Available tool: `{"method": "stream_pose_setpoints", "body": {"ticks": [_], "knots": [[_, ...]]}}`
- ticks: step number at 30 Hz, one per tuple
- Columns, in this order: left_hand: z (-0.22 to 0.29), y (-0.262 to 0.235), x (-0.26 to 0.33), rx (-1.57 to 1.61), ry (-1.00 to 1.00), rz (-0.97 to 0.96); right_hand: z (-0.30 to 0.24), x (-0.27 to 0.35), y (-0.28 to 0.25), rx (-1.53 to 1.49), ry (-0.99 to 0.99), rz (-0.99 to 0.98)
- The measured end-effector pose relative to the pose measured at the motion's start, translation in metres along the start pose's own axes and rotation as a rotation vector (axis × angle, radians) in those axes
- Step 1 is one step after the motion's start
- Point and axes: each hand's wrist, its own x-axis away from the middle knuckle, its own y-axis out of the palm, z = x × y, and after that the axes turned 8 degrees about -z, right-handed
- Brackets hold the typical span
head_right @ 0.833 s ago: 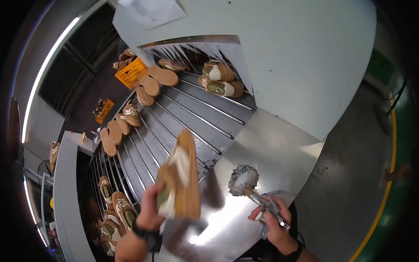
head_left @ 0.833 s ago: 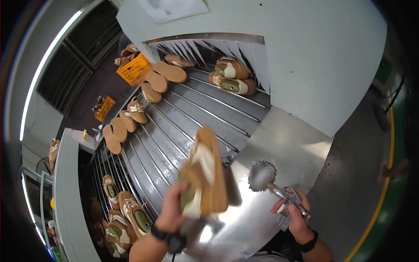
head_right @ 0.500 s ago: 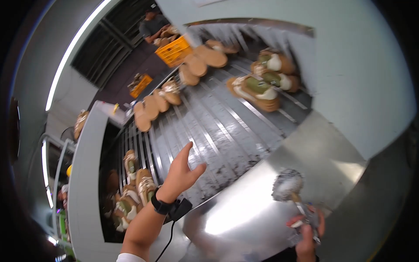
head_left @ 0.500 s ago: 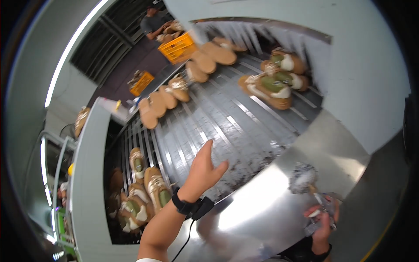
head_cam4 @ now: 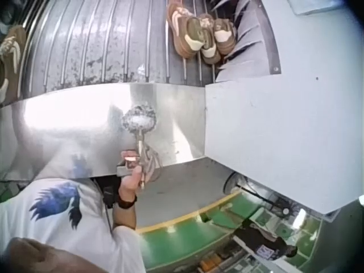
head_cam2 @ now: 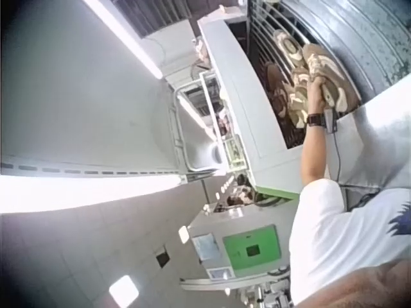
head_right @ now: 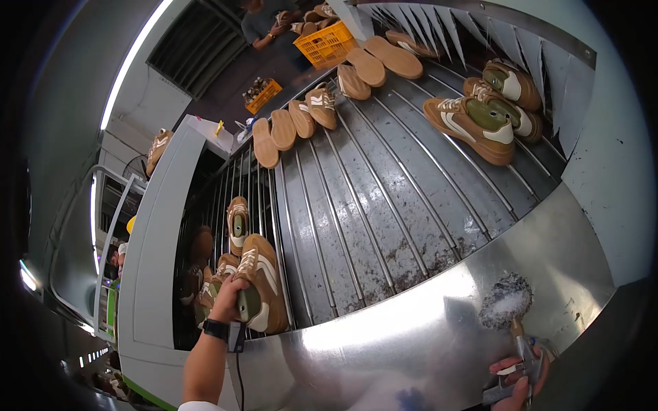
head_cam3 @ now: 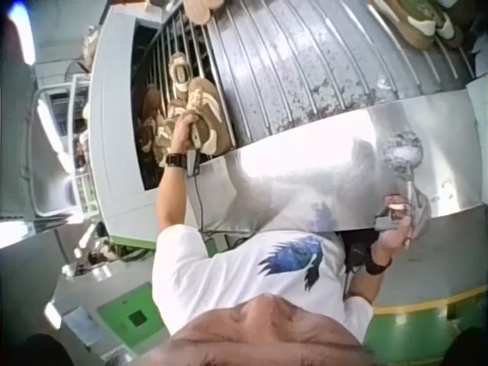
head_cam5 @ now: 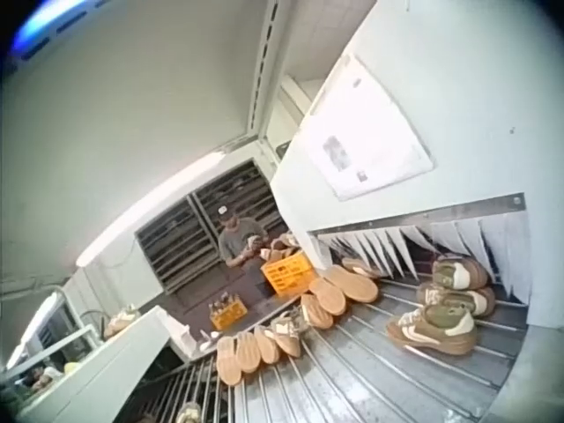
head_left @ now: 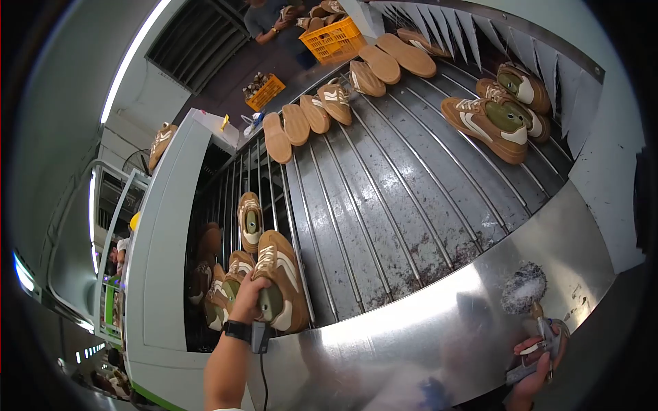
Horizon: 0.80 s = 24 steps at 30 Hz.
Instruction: The worker uses a compressed air nozzle and a brush to clean dust or debris off finished sneakers on a conveyor belt in a shoe manufacturing facility.
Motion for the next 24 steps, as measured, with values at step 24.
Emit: {"method": "stream_pose_setpoints", "body": {"ticks": [24], "knots": [[-0.007, 0.177, 0.17, 0.897, -0.266, -0.404, -0.08, -0.009, 0.099, -0.166, 0.411, -0.441]]}}
